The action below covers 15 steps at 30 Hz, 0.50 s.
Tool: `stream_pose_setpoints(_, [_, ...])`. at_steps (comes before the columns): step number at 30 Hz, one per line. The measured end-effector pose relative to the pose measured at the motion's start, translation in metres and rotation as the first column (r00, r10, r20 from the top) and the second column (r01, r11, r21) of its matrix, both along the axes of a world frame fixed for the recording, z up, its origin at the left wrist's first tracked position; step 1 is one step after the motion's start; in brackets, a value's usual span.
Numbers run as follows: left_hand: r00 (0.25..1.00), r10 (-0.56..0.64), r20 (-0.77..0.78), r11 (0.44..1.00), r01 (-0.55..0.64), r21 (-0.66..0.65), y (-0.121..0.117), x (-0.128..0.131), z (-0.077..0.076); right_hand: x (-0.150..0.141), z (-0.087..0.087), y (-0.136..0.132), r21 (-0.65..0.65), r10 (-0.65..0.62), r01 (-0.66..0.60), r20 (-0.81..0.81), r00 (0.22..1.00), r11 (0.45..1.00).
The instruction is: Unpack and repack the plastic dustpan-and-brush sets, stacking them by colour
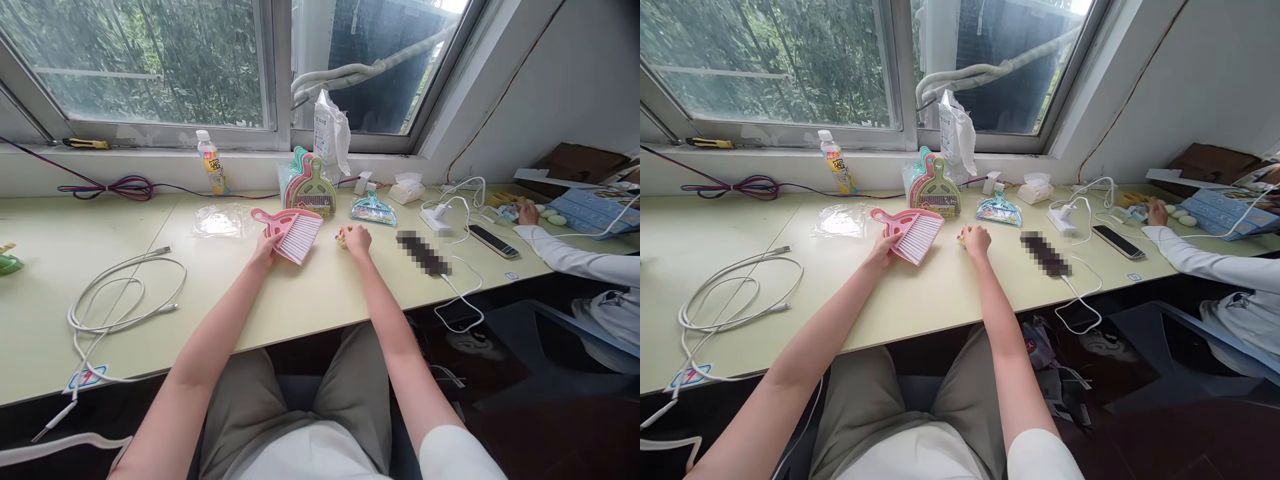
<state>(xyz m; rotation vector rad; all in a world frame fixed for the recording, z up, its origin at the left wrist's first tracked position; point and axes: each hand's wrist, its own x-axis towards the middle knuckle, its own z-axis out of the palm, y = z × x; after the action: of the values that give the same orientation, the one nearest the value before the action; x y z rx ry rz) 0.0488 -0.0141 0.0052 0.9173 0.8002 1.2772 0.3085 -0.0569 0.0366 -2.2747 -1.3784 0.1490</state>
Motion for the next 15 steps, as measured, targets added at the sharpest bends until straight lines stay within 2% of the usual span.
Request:
stream_pose_setpoints(3, [0.998,0.069,-0.006,0.997,-0.068,0.028,0.001,0.005,-0.004,-0.011,0.017,-0.011,0.285,0.048,-0.052,0.019,0.999,0.957])
stream_pose_setpoints(5, [0.995,0.102,-0.013,0.994,-0.101,0.031,0.002,0.007,-0.007,-0.027,0.023,-0.018,0.377,0.140,-0.167,0.097,0.985,0.911])
stream_pose_setpoints(7, [0.994,0.110,-0.001,0.994,-0.110,0.026,0.002,0.010,-0.010,-0.049,0.020,-0.022,0.338,0.272,-0.322,0.186,0.944,0.885])
stream_pose_setpoints(11, [0.995,0.077,0.063,0.996,-0.079,0.030,-0.002,0.015,-0.009,-0.094,-0.006,-0.021,0.075,0.586,-0.616,0.236,0.775,0.784])
stream_pose_setpoints(13, [0.994,0.074,0.076,0.997,-0.076,0.034,-0.005,0.018,-0.008,-0.106,-0.019,-0.019,-0.007,0.640,-0.651,0.191,0.744,0.759])
stream_pose_setpoints(15, [0.995,0.078,0.065,0.996,-0.081,0.045,-0.008,0.019,-0.007,-0.110,-0.026,-0.016,-0.028,0.612,-0.615,0.144,0.778,0.788])
